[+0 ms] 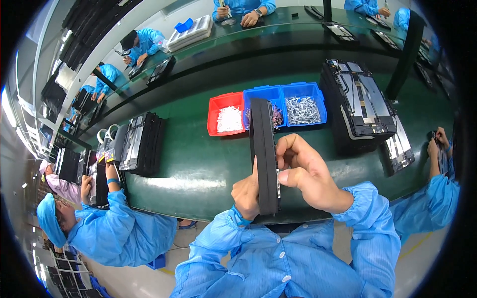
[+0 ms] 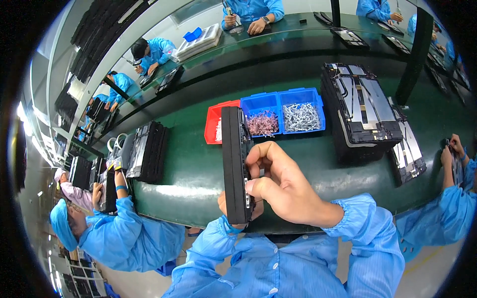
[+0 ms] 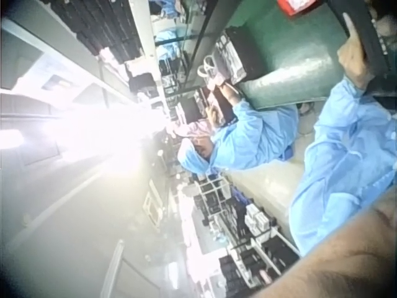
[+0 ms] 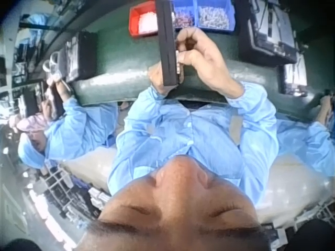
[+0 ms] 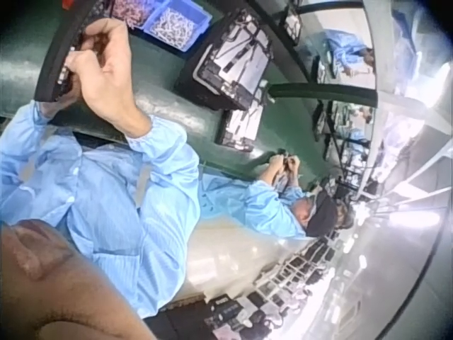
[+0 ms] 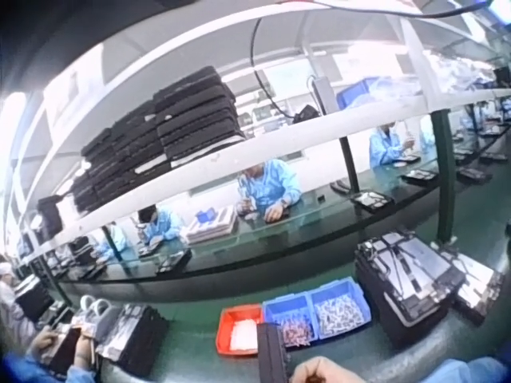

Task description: The person assembles tablet devices by picking small components from bins, attaching them to the tablet frames and ribbon cables, pressing parts along the side edges, and stacking the finished units.

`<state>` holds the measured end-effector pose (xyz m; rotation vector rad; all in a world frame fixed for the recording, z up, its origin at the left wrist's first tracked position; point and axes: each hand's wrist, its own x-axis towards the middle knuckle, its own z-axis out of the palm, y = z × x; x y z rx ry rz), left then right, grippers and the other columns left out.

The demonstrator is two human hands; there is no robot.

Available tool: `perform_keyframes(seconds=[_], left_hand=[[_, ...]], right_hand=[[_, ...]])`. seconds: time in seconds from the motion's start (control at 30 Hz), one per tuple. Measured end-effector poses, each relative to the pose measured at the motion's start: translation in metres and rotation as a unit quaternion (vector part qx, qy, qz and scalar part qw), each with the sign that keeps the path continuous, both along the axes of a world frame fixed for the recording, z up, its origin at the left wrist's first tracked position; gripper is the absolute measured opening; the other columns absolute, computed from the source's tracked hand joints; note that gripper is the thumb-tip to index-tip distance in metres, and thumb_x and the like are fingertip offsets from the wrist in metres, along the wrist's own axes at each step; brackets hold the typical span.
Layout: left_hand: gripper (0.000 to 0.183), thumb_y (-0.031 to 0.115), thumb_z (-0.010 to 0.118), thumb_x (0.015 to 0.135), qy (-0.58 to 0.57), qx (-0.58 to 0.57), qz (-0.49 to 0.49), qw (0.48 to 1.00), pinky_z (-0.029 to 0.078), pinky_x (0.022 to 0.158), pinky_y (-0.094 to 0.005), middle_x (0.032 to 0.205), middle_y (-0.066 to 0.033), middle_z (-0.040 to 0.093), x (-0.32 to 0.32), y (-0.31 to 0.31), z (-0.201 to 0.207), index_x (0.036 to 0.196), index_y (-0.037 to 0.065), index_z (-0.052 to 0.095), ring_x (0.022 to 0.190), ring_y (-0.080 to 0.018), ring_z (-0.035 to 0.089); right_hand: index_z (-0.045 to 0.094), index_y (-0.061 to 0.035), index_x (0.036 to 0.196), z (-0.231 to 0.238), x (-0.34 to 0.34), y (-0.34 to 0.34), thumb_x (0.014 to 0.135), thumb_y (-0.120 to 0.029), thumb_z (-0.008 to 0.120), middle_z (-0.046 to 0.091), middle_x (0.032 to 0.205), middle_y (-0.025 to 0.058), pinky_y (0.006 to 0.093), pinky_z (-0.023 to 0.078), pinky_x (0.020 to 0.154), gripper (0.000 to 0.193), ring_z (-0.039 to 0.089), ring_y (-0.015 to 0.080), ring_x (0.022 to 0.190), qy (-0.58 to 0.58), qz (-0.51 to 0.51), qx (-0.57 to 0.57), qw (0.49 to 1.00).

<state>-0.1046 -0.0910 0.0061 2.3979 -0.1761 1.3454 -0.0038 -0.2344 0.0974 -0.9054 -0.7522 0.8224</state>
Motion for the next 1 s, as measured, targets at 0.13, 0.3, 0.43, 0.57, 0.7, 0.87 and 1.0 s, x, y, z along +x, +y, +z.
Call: perform_keyframes(seconds=[0.13, 0.3, 0.43, 0.57, 0.7, 0.87, 1.0], left_hand=[[0.062, 0.0, 0.073, 0.077, -0.035, 0.04, 0.001, 0.999, 0.056, 0.055, -0.0295, 0.085, -0.0156, 0.074, 0.001, 0.001, 0.001, 0.134, -0.014, 0.053, 0.063, -0.0198, 0.071], [0.064, 0.002, 0.075, 0.076, -0.007, 0.023, 0.004, 1.0, 0.054, 0.053, -0.0296, 0.083, -0.0153, 0.073, 0.0, 0.0, 0.002, 0.133, -0.016, 0.052, 0.06, -0.0192, 0.07], [0.067, 0.005, 0.077, 0.075, 0.012, 0.012, -0.02, 1.0, 0.053, 0.052, -0.0298, 0.078, -0.0138, 0.072, 0.002, 0.0, 0.001, 0.133, -0.017, 0.051, 0.057, -0.0189, 0.069], [0.07, 0.005, 0.077, 0.073, 0.029, -0.004, -0.013, 0.999, 0.052, 0.051, -0.0298, 0.074, -0.0127, 0.07, -0.001, 0.001, -0.004, 0.134, -0.017, 0.051, 0.055, -0.0181, 0.067], [0.066, 0.003, 0.075, 0.072, 0.01, -0.022, -0.013, 1.0, 0.053, 0.052, -0.0288, 0.078, -0.0147, 0.072, 0.001, 0.002, -0.015, 0.132, -0.016, 0.053, 0.058, -0.0199, 0.069], [0.04, -0.004, 0.072, 0.071, -0.012, -0.029, -0.046, 0.998, 0.056, 0.055, -0.0309, 0.086, -0.0158, 0.073, -0.009, 0.015, -0.024, 0.11, -0.012, 0.068, 0.064, -0.0234, 0.072], [0.029, 0.003, 0.076, 0.08, 0.159, -0.276, -0.116, 0.941, 0.052, 0.067, -0.0265, 0.083, -0.0059, 0.067, -0.039, 0.008, 0.007, 0.105, -0.003, 0.064, 0.074, -0.0114, 0.063]], right_hand=[[0.047, -0.0043, 0.114, 0.0, 0.001, 0.001, 0.085, 0.001, 0.06, 0.047, 0.097, 0.0025, 0.0273, 0.042, 0.085, 0.032, 0.046, 0.0102, 0.093, -0.017, -0.007, -0.001, 1.0], [0.047, -0.0049, 0.112, 0.002, 0.004, 0.0, 0.085, -0.001, 0.06, 0.046, 0.096, 0.002, 0.0267, 0.042, 0.084, 0.031, 0.046, 0.0097, 0.091, -0.018, 0.002, -0.018, 1.0], [0.045, -0.0054, 0.114, 0.001, 0.004, -0.003, 0.083, 0.0, 0.058, 0.044, 0.099, 0.0029, 0.0267, 0.041, 0.084, 0.034, 0.044, 0.0102, 0.093, 0.008, 0.014, -0.021, 1.0], [0.035, -0.0047, 0.12, -0.014, -0.013, -0.004, 0.076, 0.0, 0.054, 0.04, 0.108, 0.0062, 0.0336, 0.036, 0.093, 0.048, 0.04, 0.0148, 0.099, -0.075, -0.031, 0.049, 0.996], [0.037, -0.0044, 0.118, -0.018, -0.026, 0.0, 0.073, -0.01, 0.059, 0.04, 0.11, 0.0075, 0.0328, 0.034, 0.094, 0.05, 0.04, 0.0167, 0.1, -0.105, -0.078, 0.076, 0.988], [0.046, -0.0039, 0.122, 0.003, 0.0, -0.013, 0.084, -0.02, 0.071, 0.049, 0.107, 0.0037, 0.0297, 0.036, 0.091, 0.048, 0.043, 0.013, 0.098, -0.197, -0.137, 0.028, 0.97], [0.052, -0.0009, 0.126, 0.001, 0.045, -0.032, 0.092, -0.017, 0.065, 0.053, 0.105, 0.0023, 0.0202, 0.039, 0.073, 0.039, 0.046, 0.005, 0.082, -0.178, -0.281, -0.053, 0.941]])
